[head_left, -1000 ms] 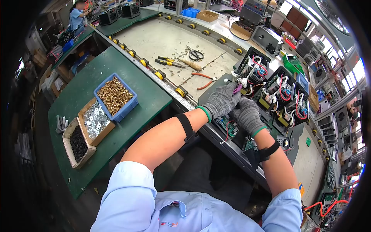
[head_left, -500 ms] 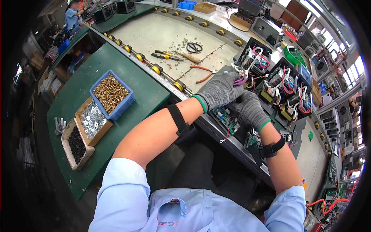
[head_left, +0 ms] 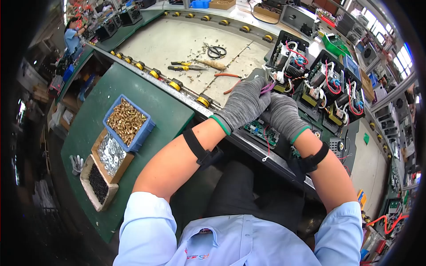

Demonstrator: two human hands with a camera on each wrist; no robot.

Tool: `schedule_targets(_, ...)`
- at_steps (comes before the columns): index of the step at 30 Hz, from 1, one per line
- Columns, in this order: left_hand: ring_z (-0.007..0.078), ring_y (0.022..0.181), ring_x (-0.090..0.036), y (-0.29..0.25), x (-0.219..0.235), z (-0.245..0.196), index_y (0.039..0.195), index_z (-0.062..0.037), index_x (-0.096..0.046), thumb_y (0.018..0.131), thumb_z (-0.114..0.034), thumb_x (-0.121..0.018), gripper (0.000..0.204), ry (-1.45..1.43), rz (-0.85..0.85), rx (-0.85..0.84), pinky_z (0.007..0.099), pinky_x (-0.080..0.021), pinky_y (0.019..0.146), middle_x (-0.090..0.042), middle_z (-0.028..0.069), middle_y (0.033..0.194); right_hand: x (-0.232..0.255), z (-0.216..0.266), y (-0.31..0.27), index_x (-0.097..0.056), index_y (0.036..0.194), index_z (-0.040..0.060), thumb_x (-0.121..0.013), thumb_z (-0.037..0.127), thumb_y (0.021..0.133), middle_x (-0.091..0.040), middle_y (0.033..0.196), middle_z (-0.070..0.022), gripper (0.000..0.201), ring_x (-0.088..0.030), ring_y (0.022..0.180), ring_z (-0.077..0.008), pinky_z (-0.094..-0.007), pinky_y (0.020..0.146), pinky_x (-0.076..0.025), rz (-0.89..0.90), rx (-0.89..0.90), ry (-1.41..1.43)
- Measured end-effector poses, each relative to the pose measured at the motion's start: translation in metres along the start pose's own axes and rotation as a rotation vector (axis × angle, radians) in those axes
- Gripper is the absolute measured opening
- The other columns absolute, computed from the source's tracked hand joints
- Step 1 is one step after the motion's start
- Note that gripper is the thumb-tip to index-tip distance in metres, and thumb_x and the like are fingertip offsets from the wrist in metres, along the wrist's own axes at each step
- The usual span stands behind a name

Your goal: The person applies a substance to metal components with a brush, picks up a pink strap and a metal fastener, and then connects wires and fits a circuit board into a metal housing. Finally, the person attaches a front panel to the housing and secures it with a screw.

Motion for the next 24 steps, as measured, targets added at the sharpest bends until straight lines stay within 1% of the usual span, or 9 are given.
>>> schedule_targets(3,0.0397,0.089,-0.072,0.001,-0.003,-0.008,0.124,-0.0004,-0.064,0.094,-0.023,-0.066,0.038,0.036,-0.013,-0.059,0.0455,-0.058,0.079,-0.072,0.0244,0.093,-0.001,-0.006,-0.003,-0.071,0.107,0.0052,-0.078,0.038,0.084,-0.075,0.098,-0.0177,0.041,-0.071,0.094,-0.0383,-0.0449,0.083,-0.057,-0.049,-0.064,-0.051)
schedule_targets(5,0.0398,0.091,-0.073,0.001,0.000,-0.013,0.123,-0.0005,-0.064,0.094,-0.023,-0.066,0.037,-0.008,0.045,0.008,0.0460,-0.058,0.080,-0.072,0.0252,0.095,-0.007,-0.022,-0.007,-0.072,0.110,0.0076,-0.076,0.046,0.083,-0.075,0.102,-0.0163,0.047,-0.071,0.097,-0.0358,-0.0460,0.087,-0.056,-0.037,0.042,0.400)
schedule_targets(9,0.0395,0.091,-0.073,0.002,-0.004,-0.018,0.123,-0.0009,-0.064,0.095,-0.025,-0.066,0.037,0.062,0.070,0.067,0.0452,-0.058,0.080,-0.072,0.0248,0.095,0.001,-0.017,-0.010,-0.073,0.111,0.0099,-0.075,0.038,0.085,-0.075,0.099,-0.0169,0.038,-0.071,0.094,-0.0367,-0.0461,0.088,-0.056,0.003,0.011,0.129)
schedule_targets(14,0.0373,0.088,-0.073,0.000,-0.007,-0.028,0.118,-0.0013,-0.066,0.096,-0.028,-0.066,0.035,0.164,0.062,0.053,0.0452,-0.057,0.078,-0.072,0.0230,0.092,-0.008,-0.027,-0.010,-0.074,0.108,0.0105,-0.075,0.036,0.082,-0.075,0.101,-0.0179,0.036,-0.072,0.095,-0.0372,-0.0450,0.084,-0.057,-0.044,0.081,0.282)
schedule_targets(17,0.0355,0.085,-0.073,0.001,-0.008,-0.027,0.114,-0.0012,-0.067,0.096,-0.032,-0.066,0.036,0.083,0.019,0.107,0.0444,-0.056,0.076,-0.072,0.0218,0.090,0.007,-0.015,-0.017,-0.073,0.112,0.0118,-0.075,0.041,0.081,-0.075,0.101,-0.0171,0.043,-0.072,0.097,-0.0374,-0.0449,0.086,-0.057,-0.065,0.009,0.171)
schedule_targets(19,0.0307,0.081,-0.070,0.000,-0.008,-0.027,0.113,0.0000,-0.067,0.095,-0.035,-0.069,0.039,0.075,-0.013,0.181,0.0415,-0.055,0.076,-0.072,0.0194,0.090,-0.012,-0.019,-0.009,-0.074,0.111,0.0107,-0.075,0.047,0.081,-0.075,0.102,-0.0187,0.047,-0.072,0.099,-0.0369,-0.0455,0.088,-0.057,-0.116,-0.008,0.075)
schedule_targets(22,0.0196,0.079,-0.065,-0.002,0.005,-0.046,0.112,0.0028,-0.064,0.094,-0.036,-0.072,0.043,-0.041,-0.074,0.179,0.0331,-0.053,0.073,-0.067,0.0093,0.087,0.019,-0.018,-0.033,-0.076,0.105,0.0064,-0.068,0.041,0.088,-0.074,0.099,-0.0205,0.040,-0.072,0.095,-0.0377,-0.0462,0.086,-0.058,-0.064,-0.027,0.131)
schedule_targets(23,0.0145,0.068,-0.059,-0.001,0.007,-0.035,0.112,0.0012,-0.064,0.095,-0.035,-0.072,0.041,-0.212,-0.130,0.156,0.0276,-0.049,0.060,-0.060,0.0032,0.079,0.030,-0.022,-0.043,-0.076,0.105,0.0064,-0.068,0.041,0.088,-0.074,0.099,-0.0205,0.040,-0.072,0.095,-0.0377,-0.0462,0.086,-0.058,-0.088,-0.031,0.141)
schedule_targets(24,0.0125,0.063,-0.055,0.001,0.017,-0.038,0.112,0.0008,-0.064,0.095,-0.036,-0.071,0.042,-0.461,-0.072,0.297,0.0263,-0.044,0.055,-0.057,0.0020,0.077,0.040,-0.030,-0.054,-0.076,0.104,0.0069,-0.067,0.040,0.090,-0.074,0.097,-0.0204,0.038,-0.072,0.094,-0.0381,-0.0467,0.086,-0.058,-0.149,0.003,0.198)
Point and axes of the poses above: each hand's wrist, its own y-axis towards the middle knuckle, its own x-axis out of the back of the hand, z = x × y, the point moved 3 cm from there along y, towards the middle knuckle
